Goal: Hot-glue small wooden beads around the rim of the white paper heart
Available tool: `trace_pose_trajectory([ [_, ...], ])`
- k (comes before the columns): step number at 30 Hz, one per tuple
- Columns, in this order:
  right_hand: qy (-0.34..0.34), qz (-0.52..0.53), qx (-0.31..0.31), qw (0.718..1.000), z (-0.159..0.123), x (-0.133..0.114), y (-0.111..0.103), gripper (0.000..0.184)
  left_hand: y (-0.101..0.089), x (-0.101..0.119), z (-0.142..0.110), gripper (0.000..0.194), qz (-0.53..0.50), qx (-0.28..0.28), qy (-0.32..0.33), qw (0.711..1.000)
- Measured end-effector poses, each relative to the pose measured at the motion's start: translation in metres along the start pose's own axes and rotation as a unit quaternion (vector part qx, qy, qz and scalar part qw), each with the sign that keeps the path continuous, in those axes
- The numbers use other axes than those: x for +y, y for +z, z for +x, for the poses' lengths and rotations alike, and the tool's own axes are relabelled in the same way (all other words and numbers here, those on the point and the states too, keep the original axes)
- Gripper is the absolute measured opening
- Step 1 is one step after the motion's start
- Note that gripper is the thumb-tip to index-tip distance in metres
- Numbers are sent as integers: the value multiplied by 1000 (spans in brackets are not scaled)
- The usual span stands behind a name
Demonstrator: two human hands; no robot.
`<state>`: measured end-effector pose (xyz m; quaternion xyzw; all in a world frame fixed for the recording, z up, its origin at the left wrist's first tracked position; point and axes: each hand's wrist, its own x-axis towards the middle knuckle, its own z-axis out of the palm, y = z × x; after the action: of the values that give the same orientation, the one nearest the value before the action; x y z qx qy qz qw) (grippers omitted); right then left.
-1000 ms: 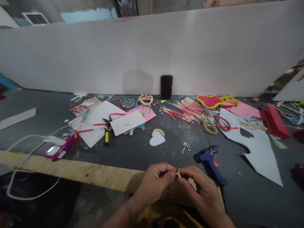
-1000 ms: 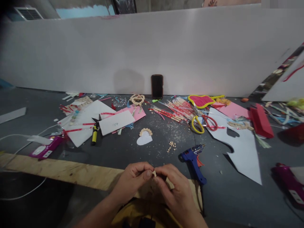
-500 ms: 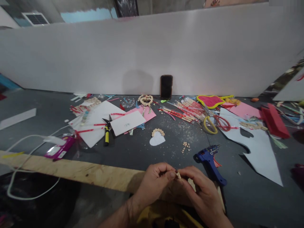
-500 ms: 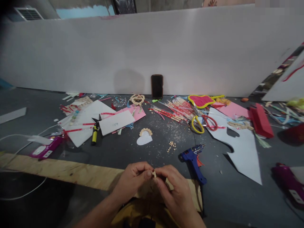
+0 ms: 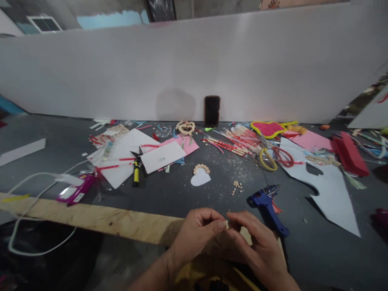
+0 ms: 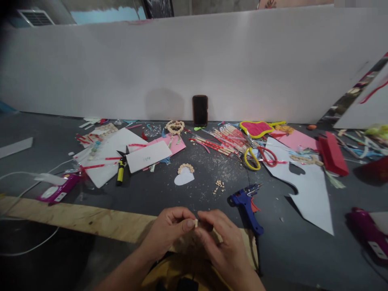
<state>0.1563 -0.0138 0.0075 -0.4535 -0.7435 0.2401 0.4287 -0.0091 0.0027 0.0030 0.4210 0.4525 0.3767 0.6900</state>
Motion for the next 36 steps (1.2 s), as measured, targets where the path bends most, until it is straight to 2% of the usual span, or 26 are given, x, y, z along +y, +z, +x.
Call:
trace_pose_trajectory([
  [7,-4,28,-24,999,1,0,-2,16,-1,-3,1,26,9,7,0,1000],
  [17,-5,2,2,1000,0,1,-1,22,1,-2,2,24,-28,1,6,1000],
  [20,-14,-9,5,1000,0,0,0,17,2,-3,2,23,-39,7,5,999],
  [28,-31,-33,-3,999,-1,1,1,17,0,-8,3,22,-16,15,13,1000],
  [32,-24,-32,5,999,1,-1,1,14,-2,-6,3,19,50,28,46,997],
  [36,14,-11,13,1000,0,-1,0,13,-4,-4,1,12,139,42,87,986],
])
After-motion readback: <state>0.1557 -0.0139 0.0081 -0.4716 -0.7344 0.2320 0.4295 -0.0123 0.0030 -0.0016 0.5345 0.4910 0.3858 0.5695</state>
